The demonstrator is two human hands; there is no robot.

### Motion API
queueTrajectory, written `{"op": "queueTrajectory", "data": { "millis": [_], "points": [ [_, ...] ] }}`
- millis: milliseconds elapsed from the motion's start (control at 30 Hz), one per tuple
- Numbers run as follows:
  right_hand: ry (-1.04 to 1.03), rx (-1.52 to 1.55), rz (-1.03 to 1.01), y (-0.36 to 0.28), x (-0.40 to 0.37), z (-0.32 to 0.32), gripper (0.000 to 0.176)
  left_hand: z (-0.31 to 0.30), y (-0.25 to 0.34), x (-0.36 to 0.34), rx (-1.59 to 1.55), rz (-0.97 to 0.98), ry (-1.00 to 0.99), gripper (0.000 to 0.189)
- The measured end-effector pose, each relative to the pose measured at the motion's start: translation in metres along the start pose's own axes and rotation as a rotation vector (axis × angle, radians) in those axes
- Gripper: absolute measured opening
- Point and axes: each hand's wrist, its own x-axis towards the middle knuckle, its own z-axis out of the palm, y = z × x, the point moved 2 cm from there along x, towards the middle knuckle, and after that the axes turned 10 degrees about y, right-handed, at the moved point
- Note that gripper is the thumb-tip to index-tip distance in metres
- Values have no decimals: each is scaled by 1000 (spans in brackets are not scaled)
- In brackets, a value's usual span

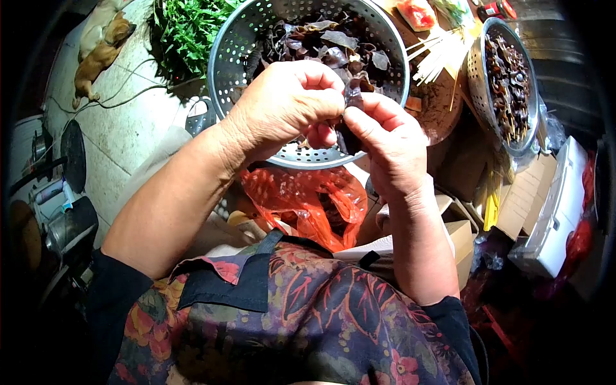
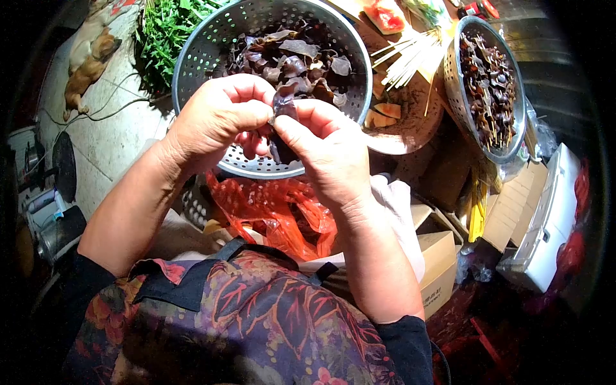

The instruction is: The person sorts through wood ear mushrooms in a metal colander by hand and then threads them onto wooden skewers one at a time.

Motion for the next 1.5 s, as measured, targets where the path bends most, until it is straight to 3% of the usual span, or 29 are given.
{"op": "queueTrajectory", "data": {
  "millis": [67, 133, 200, 233, 367, 400, 467, 600, 767, 867, 933, 1067, 1133, 1267, 1333, 1400, 1500],
  "points": [
    [12, -15, -6, 1, 0, 1, 20, -1, 0, 1, 117, 87, 48, 7],
    [67, -196, -172, -2, -2, 3, 17, 1, -4, 0, 105, 101, 79, 5],
    [162, -330, -320, 0, -5, 6, 13, 1, -10, 2, -42, 82, 82, 4],
    [192, -468, -504, 3, -2, 4, 11, 1, -14, 2, -108, 57, 91, 6],
    [179, -581, -649, -2, -8, 16, 9, 0, -24, 0, -366, -57, 167, 10],
    [156, -713, -804, -7, -9, 17, 10, -1, -22, 2, -441, -44, 124, 9],
    [163, -545, -779, 2, -9, 18, 11, -9, -21, 2, -468, -115, 185, 4],
    [237, -195, -561, -7, -2, 20, 13, -21, -3, 0, -310, 45, 352, 5],
    [196, -219, -358, -6, 8, 12, 25, -58, 17, 5, -311, 197, 337, 8],
    [181, -239, -348, -9, 11, 12, 26, -78, 42, -8, -26, 404, 480, 9],
    [164, -188, -300, -10, 13, 12, 29, -86, 55, -20, 204, 427, 501, 8],
    [173, -230, -289, -7, 24, 3, 32, -123, 58, -24, 955, 532, 605, 14],
    [174, -233, -283, -6, 28, -1, 32, -127, 52, -26, 1158, 341, 578, 13],
    [185, -375, -262, -6, 31, 1, 36, -108, 43, -34, 1486, 231, 380, 23],
    [199, -603, -297, -5, 34, 1, 37, -97, 42, -35, 1564, 71, 272, 21],
    [211, -653, -300, -1, 36, 1, 38, -95, 36, -32, 1642, 76, 226, 19],
    [190, -983, -510, -2, 36, 2, 42, -90, 22, -25, 1711, 136, 170, 19]
  ]
}}
